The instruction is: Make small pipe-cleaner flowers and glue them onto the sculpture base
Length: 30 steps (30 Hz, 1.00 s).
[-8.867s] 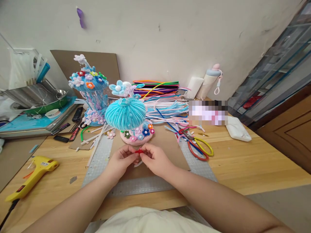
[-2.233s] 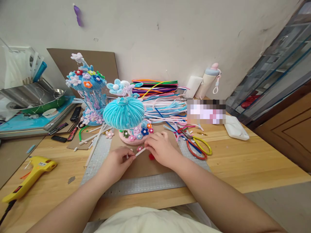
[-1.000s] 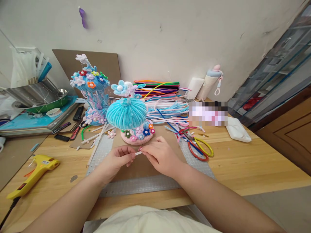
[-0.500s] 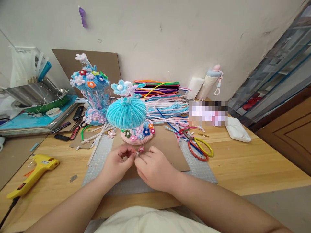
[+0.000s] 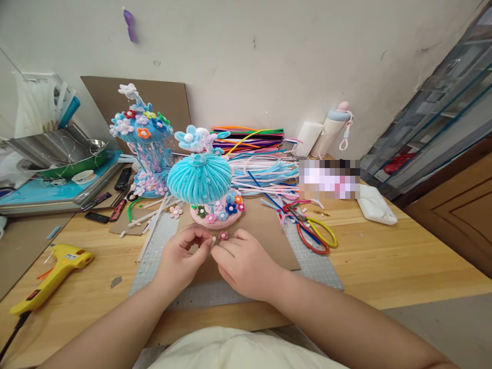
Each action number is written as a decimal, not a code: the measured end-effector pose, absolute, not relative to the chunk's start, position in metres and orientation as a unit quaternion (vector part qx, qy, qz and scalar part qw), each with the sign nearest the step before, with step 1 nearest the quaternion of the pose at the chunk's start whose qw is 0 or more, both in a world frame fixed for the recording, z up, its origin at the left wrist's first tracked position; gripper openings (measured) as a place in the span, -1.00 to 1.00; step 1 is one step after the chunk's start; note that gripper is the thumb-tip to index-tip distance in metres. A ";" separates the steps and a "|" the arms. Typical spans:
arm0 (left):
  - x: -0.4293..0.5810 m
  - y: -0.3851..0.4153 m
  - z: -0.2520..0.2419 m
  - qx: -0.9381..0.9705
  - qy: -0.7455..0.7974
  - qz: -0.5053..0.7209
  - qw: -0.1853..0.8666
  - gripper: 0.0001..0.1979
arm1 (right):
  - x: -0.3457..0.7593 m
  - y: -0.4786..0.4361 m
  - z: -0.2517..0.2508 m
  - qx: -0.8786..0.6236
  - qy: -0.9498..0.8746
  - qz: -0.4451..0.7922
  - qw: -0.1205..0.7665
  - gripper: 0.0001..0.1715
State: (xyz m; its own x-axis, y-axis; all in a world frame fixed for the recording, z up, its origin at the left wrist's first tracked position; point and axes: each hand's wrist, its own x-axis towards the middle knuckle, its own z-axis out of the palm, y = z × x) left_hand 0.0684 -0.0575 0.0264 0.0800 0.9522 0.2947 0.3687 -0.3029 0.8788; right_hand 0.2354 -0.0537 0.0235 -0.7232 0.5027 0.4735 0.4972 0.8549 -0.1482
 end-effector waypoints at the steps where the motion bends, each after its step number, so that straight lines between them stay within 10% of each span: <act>1: 0.068 -0.058 0.027 0.678 0.493 0.454 0.300 -0.95 | 0.236 -0.054 0.024 -0.262 -0.929 0.010 0.262 -0.81; 6: 0.070 -0.061 0.027 0.721 0.457 0.423 0.304 -0.91 | 0.239 -0.046 0.019 -0.370 -0.846 0.111 0.367 -0.83; 30: 0.072 -0.057 0.020 0.576 0.507 0.473 0.433 -0.91 | 0.237 -0.042 0.015 -0.363 -0.887 0.086 0.272 -0.81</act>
